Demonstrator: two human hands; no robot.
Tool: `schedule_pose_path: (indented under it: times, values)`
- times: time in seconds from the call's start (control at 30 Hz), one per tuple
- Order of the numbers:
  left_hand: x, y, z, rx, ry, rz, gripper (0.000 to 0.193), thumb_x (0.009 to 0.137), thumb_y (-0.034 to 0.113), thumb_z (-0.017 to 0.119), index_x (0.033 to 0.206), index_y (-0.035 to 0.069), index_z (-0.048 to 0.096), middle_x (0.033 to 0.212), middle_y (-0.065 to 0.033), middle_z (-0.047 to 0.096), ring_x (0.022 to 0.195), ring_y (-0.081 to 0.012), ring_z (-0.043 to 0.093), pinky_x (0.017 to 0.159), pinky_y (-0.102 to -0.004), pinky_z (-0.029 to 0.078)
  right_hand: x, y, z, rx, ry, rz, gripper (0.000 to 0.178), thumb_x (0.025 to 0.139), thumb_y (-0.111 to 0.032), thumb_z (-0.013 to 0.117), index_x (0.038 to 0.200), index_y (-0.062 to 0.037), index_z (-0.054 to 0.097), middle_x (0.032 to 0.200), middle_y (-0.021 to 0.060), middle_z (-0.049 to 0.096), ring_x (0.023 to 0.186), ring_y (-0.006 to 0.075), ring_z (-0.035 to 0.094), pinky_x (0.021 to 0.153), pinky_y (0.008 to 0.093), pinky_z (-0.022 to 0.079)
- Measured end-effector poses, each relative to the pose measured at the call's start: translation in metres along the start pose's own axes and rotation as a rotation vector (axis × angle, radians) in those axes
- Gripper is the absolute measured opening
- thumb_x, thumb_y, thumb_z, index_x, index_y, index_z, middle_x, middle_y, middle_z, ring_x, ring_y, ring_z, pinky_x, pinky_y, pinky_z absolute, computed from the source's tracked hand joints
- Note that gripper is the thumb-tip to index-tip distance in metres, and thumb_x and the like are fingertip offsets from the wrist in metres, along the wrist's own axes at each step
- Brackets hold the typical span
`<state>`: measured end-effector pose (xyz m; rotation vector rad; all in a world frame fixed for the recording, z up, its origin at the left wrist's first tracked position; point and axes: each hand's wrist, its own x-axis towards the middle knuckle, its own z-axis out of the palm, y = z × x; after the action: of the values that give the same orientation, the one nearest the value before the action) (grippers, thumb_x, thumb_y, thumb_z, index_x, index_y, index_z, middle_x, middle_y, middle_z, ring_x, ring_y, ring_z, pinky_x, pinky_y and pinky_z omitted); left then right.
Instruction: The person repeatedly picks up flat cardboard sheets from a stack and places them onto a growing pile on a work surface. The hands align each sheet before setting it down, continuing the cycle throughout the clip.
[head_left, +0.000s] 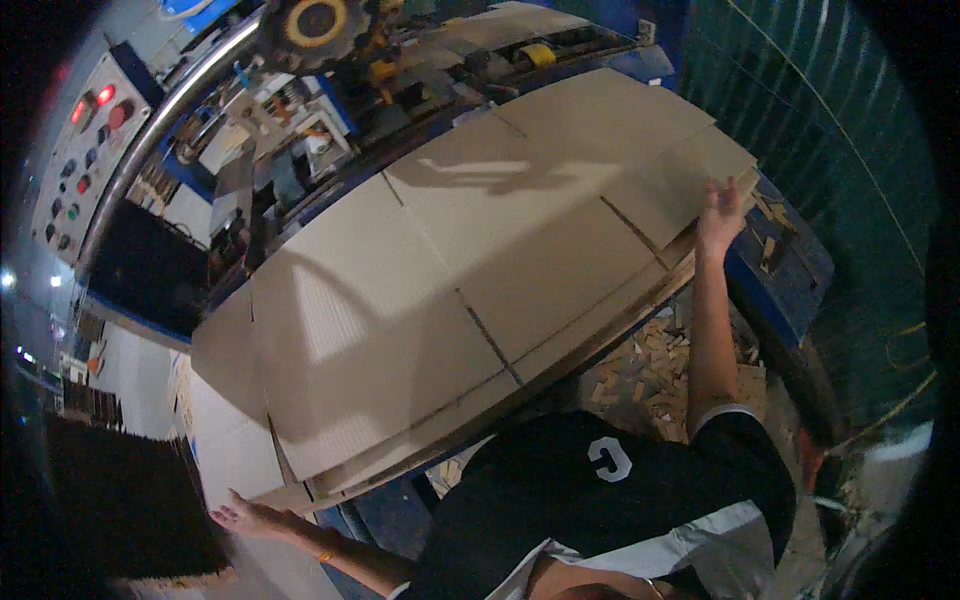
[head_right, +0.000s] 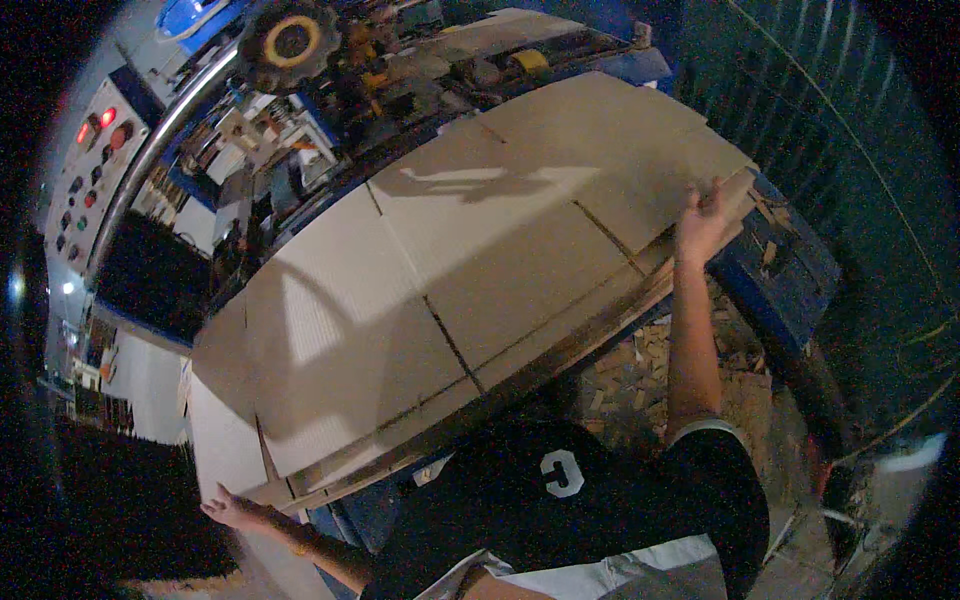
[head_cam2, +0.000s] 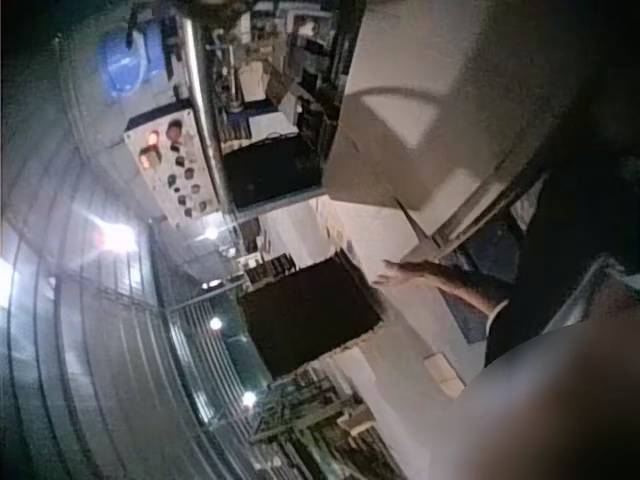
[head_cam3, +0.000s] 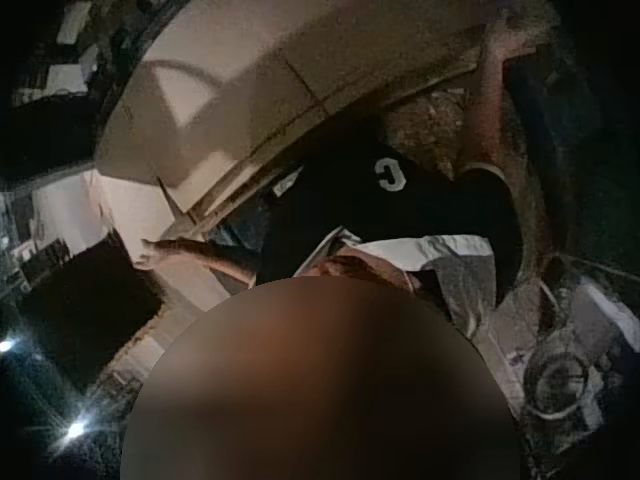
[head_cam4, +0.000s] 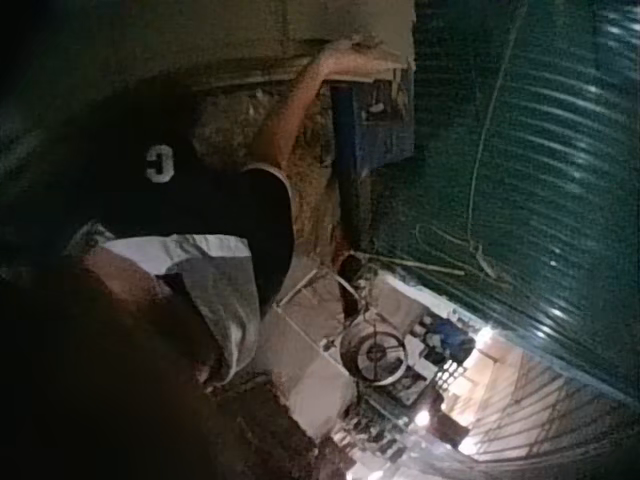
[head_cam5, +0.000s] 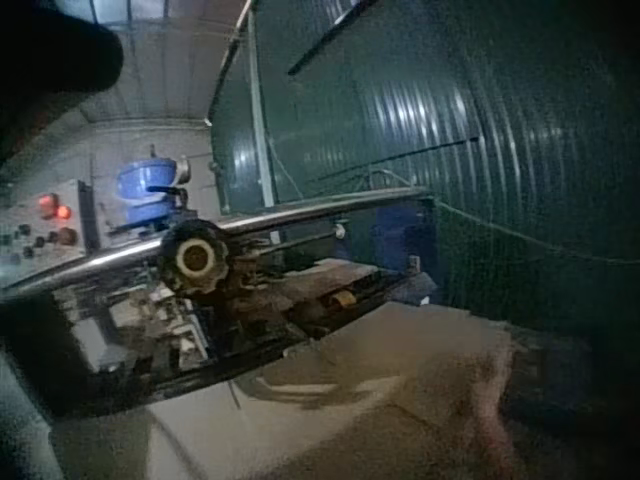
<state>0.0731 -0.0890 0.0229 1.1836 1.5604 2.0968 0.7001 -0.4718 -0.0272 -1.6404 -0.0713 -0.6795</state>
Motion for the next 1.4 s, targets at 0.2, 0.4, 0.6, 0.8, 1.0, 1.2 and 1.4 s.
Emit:
schedule_pose_path:
  times: [0.2,0.4,0.6,0.8,1.0,1.2,1.4]
  values:
    - [0.030,-0.025,-0.002,-0.337,-0.166,-0.286,0.039,0.093,0.024,0.036,0.116,-0.006,0.046,0.121,-0.0179,0.048,0.113,-0.0292,0.046,0.098,-0.0417,0.036,0.058,0.017,0.016,0.293,0.082,0.020,0.046,0.082,-0.010,0.059,0.123,0.0037,0.042,0.118,0.0142,0.053,0.103,0.0206,0.053,0.083,0.0322,0.043]
    - [0.031,-0.039,-0.001,-0.231,-0.402,-0.271,0.029,0.086,0.014,0.054,0.111,-0.002,0.051,0.109,-0.0128,0.054,0.098,-0.0219,0.053,0.090,-0.0359,0.042,0.024,-0.078,-0.030,0.723,-0.329,-0.169,0.048,0.083,0.004,0.048,0.130,-0.0001,0.039,0.118,0.0082,0.054,0.105,0.0182,0.053,0.091,0.0301,0.040]
    - [-0.047,-0.011,-0.034,-0.003,-0.530,-0.002,0.012,0.087,0.010,0.054,0.092,-0.001,0.058,0.095,-0.0094,0.057,0.088,-0.0150,0.051,0.075,-0.0309,0.044,-0.122,-0.126,-0.085,-0.033,-0.938,0.110,0.023,0.081,-0.005,0.056,0.103,-0.0020,0.061,0.117,0.0135,0.057,0.110,0.0216,0.053,0.095,0.0344,0.039]
    - [-0.103,0.047,-0.004,0.111,-1.206,0.433,0.045,0.078,-0.001,0.057,0.123,0.006,0.053,0.125,-0.0155,0.052,0.121,-0.0281,0.045,0.101,-0.0383,0.033,-0.148,-0.120,-0.055,-0.126,-1.264,-1.109,0.036,0.078,-0.012,0.056,0.113,-0.0183,0.061,0.128,-0.0002,0.052,0.121,0.0200,0.045,0.101,0.0407,0.038]
    - [-0.123,0.082,0.019,0.459,-1.465,0.818,0.050,0.070,0.003,0.058,0.119,0.013,0.058,0.130,-0.0128,0.048,0.124,-0.0320,0.041,0.106,-0.0436,0.028,-0.136,-0.115,-0.045,-0.216,-1.458,-1.068,0.040,0.075,-0.015,0.059,0.116,-0.0196,0.058,0.130,0.0004,0.049,0.121,0.0217,0.045,0.100,0.0409,0.038]
    - [-0.114,0.076,0.043,0.478,-1.463,0.932,0.064,0.064,0.002,0.064,0.126,0.014,0.052,0.133,-0.0137,0.044,0.124,-0.0327,0.040,0.105,-0.0442,0.028,-0.110,-0.094,-0.003,-0.243,-1.443,-1.129,0.041,0.079,-0.029,0.059,0.118,-0.0174,0.056,0.134,0.0045,0.044,0.126,0.0273,0.038,0.105,0.0437,0.029]
    - [-0.101,0.056,0.106,0.261,-1.387,0.822,0.065,0.065,0.000,0.065,0.127,0.014,0.049,0.132,-0.0145,0.043,0.122,-0.0332,0.040,0.103,-0.0453,0.031,-0.078,-0.085,0.070,-0.341,-1.466,-0.956,0.044,0.085,-0.036,0.052,0.124,-0.0166,0.052,0.131,0.0072,0.046,0.126,0.0279,0.037,0.106,0.0442,0.026]
